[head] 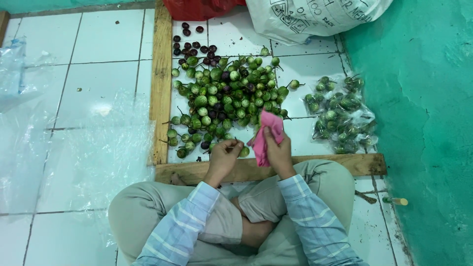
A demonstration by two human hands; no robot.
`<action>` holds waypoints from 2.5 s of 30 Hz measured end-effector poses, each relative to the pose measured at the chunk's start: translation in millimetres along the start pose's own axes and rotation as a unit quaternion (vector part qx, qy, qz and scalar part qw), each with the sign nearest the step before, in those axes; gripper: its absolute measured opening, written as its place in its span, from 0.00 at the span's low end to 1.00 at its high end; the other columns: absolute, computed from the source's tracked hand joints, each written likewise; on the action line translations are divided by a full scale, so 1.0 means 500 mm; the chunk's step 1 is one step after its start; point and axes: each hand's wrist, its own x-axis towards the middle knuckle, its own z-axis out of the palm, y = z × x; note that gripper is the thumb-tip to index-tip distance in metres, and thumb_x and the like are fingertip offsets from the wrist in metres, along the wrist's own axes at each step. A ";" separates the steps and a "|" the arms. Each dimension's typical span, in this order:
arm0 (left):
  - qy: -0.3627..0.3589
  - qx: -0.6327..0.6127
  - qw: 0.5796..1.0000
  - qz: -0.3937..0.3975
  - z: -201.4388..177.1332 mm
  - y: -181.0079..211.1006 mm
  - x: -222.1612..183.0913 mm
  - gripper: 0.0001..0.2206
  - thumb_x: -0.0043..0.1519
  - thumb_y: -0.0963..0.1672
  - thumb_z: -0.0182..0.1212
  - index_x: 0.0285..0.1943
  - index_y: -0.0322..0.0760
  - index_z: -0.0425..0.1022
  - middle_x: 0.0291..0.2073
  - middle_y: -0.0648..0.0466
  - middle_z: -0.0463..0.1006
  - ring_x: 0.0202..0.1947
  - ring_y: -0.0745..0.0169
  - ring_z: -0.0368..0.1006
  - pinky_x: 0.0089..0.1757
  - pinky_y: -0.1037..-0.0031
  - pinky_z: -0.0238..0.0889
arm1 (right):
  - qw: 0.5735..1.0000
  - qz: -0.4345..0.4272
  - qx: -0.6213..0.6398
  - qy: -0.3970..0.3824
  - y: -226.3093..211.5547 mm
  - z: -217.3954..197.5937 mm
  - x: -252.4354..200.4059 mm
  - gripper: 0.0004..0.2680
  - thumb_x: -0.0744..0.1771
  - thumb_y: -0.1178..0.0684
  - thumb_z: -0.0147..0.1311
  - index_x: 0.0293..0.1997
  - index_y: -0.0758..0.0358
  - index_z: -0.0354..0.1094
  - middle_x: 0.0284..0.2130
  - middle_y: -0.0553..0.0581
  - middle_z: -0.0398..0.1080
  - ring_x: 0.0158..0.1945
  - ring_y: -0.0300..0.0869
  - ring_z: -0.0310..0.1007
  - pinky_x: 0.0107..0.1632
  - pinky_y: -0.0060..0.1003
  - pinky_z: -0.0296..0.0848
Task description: Cleaning small green vegetables with a cloth and placing them into plastic bags
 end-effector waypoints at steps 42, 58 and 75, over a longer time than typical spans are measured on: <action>-0.105 0.346 0.932 0.020 0.002 -0.027 -0.083 0.24 0.62 0.44 0.64 0.65 0.23 0.69 0.54 0.33 0.75 0.59 0.35 0.73 0.53 0.54 0.74 | 0.992 0.035 0.107 0.061 0.167 -0.038 0.073 0.10 0.73 0.43 0.47 0.46 0.57 0.70 0.37 0.53 0.72 0.43 0.42 0.71 0.52 0.45 0.68; -0.117 0.529 0.835 -0.101 -0.050 -0.006 -0.184 0.19 0.64 0.51 0.55 0.44 0.31 0.82 0.35 0.46 0.84 0.39 0.49 0.83 0.40 0.62 0.75 | 0.975 0.023 0.185 0.121 0.071 -0.029 0.052 0.10 0.71 0.44 0.51 0.46 0.59 0.70 0.37 0.52 0.73 0.43 0.40 0.72 0.52 0.45 0.70; 0.066 0.639 0.753 -0.143 0.091 0.052 -0.416 0.17 0.66 0.50 0.48 0.36 0.49 0.85 0.31 0.60 0.84 0.36 0.59 0.82 0.35 0.64 0.69 | 0.937 -0.013 0.230 0.261 -0.263 -0.158 -0.218 0.17 0.68 0.39 0.59 0.54 0.61 0.69 0.44 0.57 0.74 0.49 0.42 0.74 0.59 0.44 0.71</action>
